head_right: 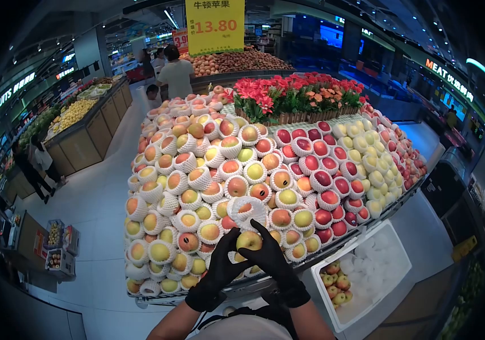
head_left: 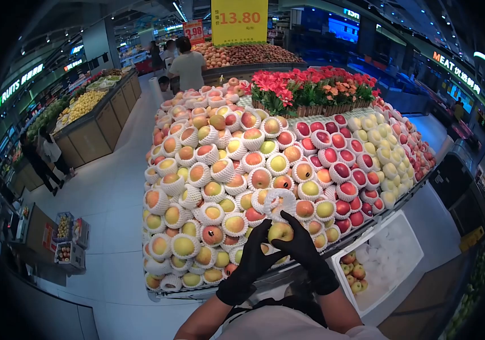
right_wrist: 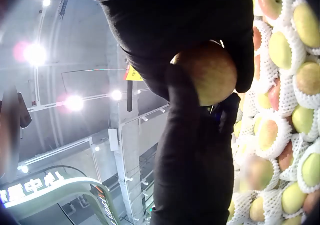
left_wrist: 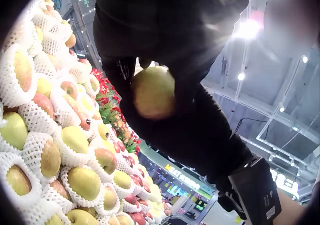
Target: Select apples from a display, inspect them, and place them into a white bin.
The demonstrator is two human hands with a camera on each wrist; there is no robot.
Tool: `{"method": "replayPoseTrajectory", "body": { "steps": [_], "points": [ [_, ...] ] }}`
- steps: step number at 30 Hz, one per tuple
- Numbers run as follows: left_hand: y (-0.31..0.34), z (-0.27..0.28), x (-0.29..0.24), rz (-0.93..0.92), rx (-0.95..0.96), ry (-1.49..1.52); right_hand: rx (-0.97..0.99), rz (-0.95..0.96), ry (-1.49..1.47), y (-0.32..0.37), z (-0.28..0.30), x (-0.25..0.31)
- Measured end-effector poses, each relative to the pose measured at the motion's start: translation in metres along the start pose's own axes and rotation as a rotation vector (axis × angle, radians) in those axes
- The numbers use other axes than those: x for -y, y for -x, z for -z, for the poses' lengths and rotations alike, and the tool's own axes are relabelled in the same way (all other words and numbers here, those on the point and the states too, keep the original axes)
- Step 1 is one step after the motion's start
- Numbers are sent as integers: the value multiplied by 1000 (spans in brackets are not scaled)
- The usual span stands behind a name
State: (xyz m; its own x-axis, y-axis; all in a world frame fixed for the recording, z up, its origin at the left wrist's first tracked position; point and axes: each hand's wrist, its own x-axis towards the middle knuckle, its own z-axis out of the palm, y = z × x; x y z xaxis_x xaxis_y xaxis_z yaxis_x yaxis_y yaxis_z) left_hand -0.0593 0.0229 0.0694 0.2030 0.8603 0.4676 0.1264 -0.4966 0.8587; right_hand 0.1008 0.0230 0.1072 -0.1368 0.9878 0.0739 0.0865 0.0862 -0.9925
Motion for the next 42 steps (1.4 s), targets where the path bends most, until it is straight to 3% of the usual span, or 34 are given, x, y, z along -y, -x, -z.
{"method": "replayPoseTrajectory", "body": {
  "steps": [1,4,5,9,12,13,18,20,22,25,27,29,32,33,37,40,42],
  "points": [
    [1,2,-5,151,29,165,-47,0,40,-4,4,-12],
    [-6,12,-6,-103,-33,-260,-132,167,317,-5,9,-16],
    [-9,13,-5,-107,-33,-183,-133,166,336,-4,9,-14],
    [-23,13,-1,-154,-32,-454,-40,294,388,3,1,-1],
    [-28,16,-9,148,-79,-96,-6,380,434,5,-2,1],
    [-29,16,4,77,-142,-175,10,370,420,5,-2,0],
    [-28,25,3,109,-218,-211,34,126,195,11,1,1],
    [-27,26,4,91,-230,-212,-50,-28,-87,10,5,-9],
    [-26,27,5,105,-194,-261,-62,-149,-659,10,9,-17],
    [-24,27,8,36,-177,-378,7,-42,-506,12,11,-6],
    [-24,24,16,-77,-190,-527,-21,81,-127,12,13,-4],
    [-24,21,9,-15,-112,-481,-50,193,215,13,9,7],
    [-26,16,1,-57,-11,-492,73,3,34,19,4,22],
    [-28,16,-8,-70,38,-476,2,84,65,15,-3,14],
    [-29,20,-2,-178,189,-402,84,-165,-68,3,12,19],
    [-25,22,-10,-186,233,-424,-14,-21,17,-1,15,-1],
    [-21,18,-12,-159,251,-459,-125,44,231,-2,13,-6]
  ]
}}
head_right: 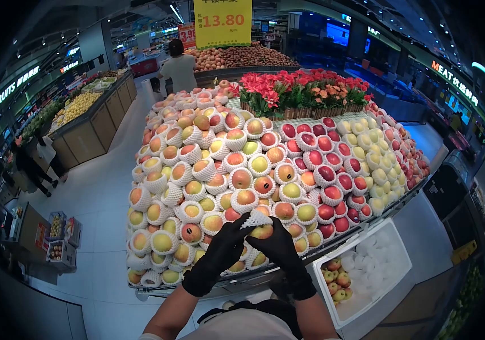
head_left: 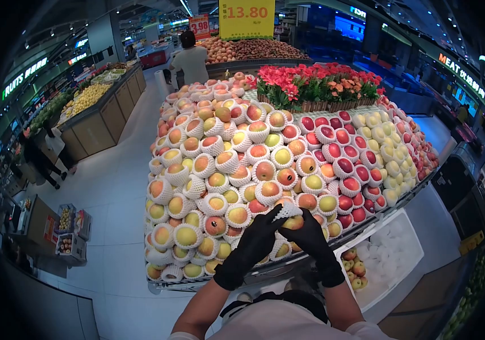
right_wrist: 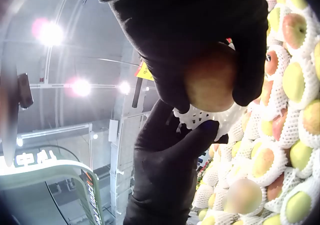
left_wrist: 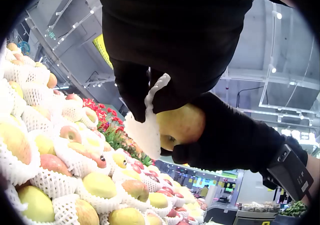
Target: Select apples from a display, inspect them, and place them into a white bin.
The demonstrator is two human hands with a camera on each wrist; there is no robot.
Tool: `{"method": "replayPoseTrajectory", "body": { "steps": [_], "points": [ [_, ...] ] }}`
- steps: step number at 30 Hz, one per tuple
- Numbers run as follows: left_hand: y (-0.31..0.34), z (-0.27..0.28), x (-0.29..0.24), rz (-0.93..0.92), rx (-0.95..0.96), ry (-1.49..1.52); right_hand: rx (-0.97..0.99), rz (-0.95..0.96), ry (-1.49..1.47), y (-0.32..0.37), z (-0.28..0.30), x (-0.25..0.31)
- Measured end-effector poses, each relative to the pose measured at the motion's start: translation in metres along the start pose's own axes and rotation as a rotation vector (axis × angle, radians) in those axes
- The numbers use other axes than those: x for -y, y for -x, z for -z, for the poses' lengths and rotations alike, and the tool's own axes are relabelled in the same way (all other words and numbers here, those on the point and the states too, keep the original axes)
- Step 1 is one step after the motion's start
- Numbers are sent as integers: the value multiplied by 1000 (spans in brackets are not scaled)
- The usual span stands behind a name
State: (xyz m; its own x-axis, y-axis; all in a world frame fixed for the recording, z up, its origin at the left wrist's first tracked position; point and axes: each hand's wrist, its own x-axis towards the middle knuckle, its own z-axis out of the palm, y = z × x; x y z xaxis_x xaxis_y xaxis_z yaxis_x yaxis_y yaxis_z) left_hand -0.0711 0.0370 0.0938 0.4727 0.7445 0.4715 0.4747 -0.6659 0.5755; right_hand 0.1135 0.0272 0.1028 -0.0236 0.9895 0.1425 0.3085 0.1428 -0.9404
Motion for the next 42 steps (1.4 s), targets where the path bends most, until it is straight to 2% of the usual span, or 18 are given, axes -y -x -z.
{"method": "replayPoseTrajectory", "body": {
  "steps": [3,6,9,12,14,16,17,20,23,27,29,31,33,36,42],
  "points": [
    [8,-10,-6,-51,-125,-14,-68,58,132,0,-4,3],
    [14,-19,-4,-30,-155,-56,-117,185,328,0,-4,-11],
    [15,-22,-14,-92,-248,57,-109,92,210,-6,0,-10],
    [12,-26,-26,154,-329,666,9,-102,-159,-12,5,-23],
    [7,-20,-23,186,-276,616,19,-57,-252,-13,3,-25],
    [2,-21,-12,164,-256,513,43,-95,-390,-7,0,0],
    [-1,-12,-9,75,-209,412,120,-200,-402,-5,3,10],
    [1,-15,5,121,-256,401,141,-98,-330,-8,-1,-3],
    [0,-16,6,239,-233,725,176,8,-244,-11,2,3],
    [-3,-10,14,308,-212,967,271,-168,-481,-5,14,31],
    [-3,-6,11,347,-207,1031,232,-277,-314,-4,15,39],
    [-2,-5,12,385,-187,1003,225,-290,-235,-6,14,36],
    [0,-6,17,425,-189,1026,249,-207,-244,-11,7,11],
    [4,-10,23,471,-198,1102,74,103,-272,-12,-13,-8],
    [4,4,6,384,-157,1001,59,23,-277,-7,-16,10]
  ]
}}
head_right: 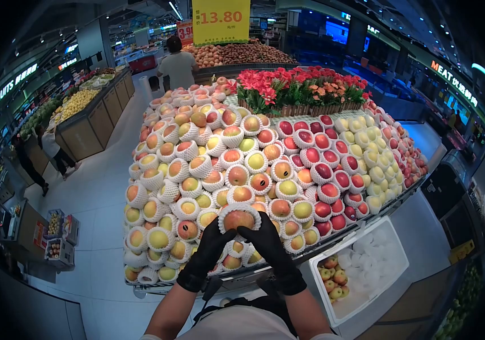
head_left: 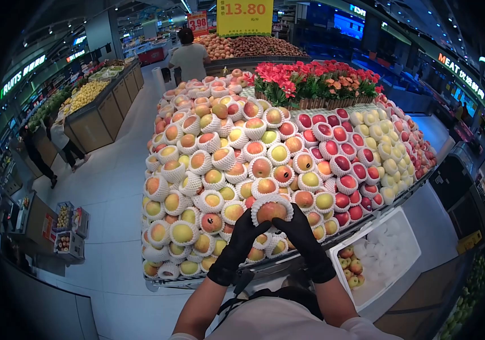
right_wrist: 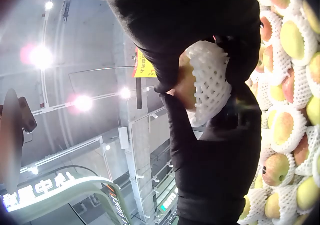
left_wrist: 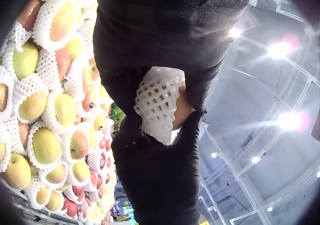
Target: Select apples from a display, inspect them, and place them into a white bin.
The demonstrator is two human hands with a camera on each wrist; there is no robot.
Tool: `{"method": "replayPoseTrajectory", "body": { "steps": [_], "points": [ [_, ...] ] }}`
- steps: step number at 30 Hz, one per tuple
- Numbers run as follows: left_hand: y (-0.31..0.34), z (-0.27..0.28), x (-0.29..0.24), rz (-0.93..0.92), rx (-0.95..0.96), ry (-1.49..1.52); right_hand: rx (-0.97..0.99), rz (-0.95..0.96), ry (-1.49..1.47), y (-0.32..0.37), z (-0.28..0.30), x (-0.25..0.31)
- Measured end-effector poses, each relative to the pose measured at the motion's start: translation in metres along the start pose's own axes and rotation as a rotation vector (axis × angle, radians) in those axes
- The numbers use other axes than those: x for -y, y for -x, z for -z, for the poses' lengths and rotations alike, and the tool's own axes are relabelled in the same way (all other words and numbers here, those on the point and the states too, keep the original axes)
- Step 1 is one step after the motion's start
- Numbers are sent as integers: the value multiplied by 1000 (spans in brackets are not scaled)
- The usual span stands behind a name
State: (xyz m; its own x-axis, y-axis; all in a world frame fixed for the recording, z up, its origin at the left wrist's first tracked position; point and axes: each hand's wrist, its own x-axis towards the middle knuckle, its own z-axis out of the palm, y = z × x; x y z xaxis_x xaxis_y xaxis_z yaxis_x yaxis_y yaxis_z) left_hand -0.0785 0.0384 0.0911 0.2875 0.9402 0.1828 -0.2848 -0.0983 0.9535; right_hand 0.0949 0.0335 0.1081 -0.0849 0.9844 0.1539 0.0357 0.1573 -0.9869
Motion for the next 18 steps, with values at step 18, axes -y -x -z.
{"method": "replayPoseTrajectory", "body": {
  "steps": [18],
  "points": [
    [7,7,21,237,86,514,-43,-225,-43,2,10,-3]
  ]
}}
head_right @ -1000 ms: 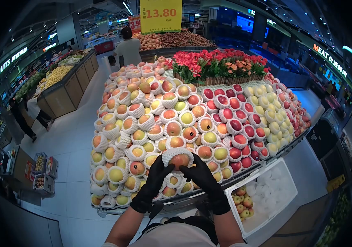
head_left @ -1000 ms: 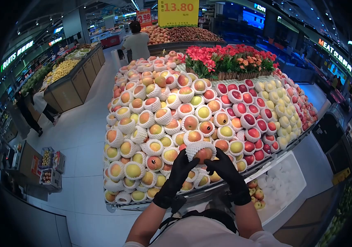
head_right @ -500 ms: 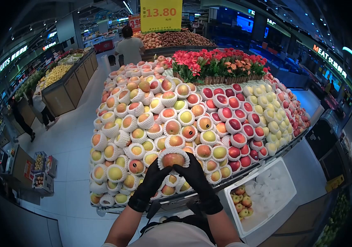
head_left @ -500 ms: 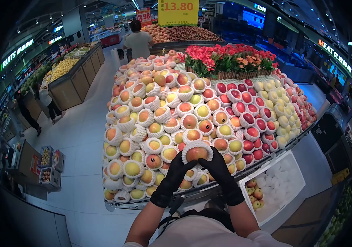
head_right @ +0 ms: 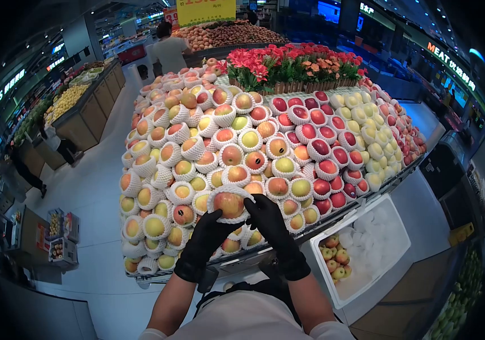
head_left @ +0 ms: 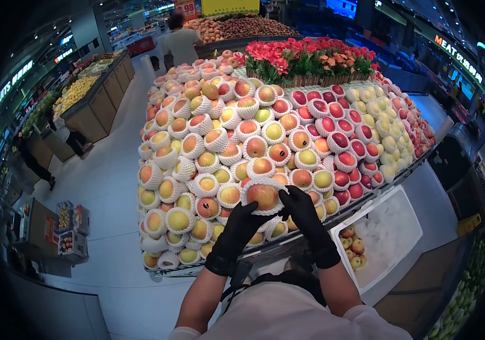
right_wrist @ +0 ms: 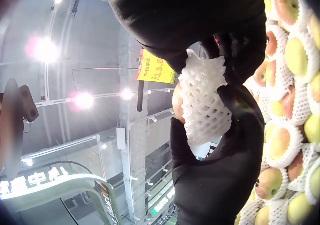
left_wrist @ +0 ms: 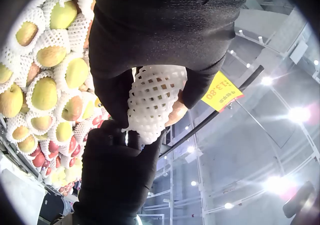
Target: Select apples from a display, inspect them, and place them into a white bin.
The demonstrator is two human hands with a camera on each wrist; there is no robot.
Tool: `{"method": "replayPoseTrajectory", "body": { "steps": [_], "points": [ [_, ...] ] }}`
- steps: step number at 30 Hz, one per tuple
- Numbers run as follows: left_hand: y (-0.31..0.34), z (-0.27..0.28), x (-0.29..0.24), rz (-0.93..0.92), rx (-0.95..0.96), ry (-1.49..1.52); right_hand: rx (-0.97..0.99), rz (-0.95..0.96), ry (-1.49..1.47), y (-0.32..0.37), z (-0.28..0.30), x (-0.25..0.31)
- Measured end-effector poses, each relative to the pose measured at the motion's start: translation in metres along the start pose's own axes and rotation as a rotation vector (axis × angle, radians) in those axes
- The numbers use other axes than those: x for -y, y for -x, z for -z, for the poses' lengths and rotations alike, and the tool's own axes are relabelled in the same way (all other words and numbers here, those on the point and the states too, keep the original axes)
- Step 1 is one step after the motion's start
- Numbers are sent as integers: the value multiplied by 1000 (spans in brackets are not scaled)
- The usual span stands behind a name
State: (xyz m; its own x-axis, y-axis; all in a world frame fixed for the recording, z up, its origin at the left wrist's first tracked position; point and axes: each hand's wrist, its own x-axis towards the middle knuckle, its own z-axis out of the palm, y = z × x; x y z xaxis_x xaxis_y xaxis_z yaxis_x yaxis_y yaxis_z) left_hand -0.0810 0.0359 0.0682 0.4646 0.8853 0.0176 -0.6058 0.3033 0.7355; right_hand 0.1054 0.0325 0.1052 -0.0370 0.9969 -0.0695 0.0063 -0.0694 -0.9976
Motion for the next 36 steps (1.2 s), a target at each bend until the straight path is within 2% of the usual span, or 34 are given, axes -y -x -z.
{"method": "replayPoseTrajectory", "body": {
  "steps": [2,5,8,9,12,13,16,20,24,25,28,29,32,33,34,36],
  "points": [
    [3,-8,-5,25,-16,156,23,0,39,1,2,-1],
    [5,-19,-11,-93,-143,-39,-24,-25,26,-1,2,-8],
    [-2,-6,-4,-407,-251,-769,-4,151,3,-2,3,-23],
    [-5,-6,-2,-422,-283,-780,56,121,79,-1,3,-19],
    [-7,-8,4,-545,-252,-737,67,158,48,10,-16,3],
    [-7,-9,5,-564,-254,-765,112,109,53,13,-18,12],
    [-7,-9,10,-616,-259,-845,151,67,12,10,-23,6],
    [-5,-9,11,-738,-291,-1143,177,197,-186,-10,-25,-25],
    [5,-31,0,-715,-277,-1235,187,113,-325,-6,-9,-20],
    [8,-33,-4,-662,-239,-1105,218,27,-586,-6,-3,-28],
    [11,-33,-13,-619,-203,-970,287,59,-814,-11,6,-41],
    [10,-27,-13,-606,-212,-972,279,22,-800,-12,9,-41],
    [6,-18,-10,-425,-197,-762,150,188,-242,-13,2,-29],
    [5,-13,-12,-339,-149,-727,139,185,-251,-8,-8,-8],
    [2,-8,-9,-281,-165,-621,68,266,-53,-13,-16,-10],
    [-4,0,-5,-164,-189,-409,65,114,36,1,-26,6]
  ]
}}
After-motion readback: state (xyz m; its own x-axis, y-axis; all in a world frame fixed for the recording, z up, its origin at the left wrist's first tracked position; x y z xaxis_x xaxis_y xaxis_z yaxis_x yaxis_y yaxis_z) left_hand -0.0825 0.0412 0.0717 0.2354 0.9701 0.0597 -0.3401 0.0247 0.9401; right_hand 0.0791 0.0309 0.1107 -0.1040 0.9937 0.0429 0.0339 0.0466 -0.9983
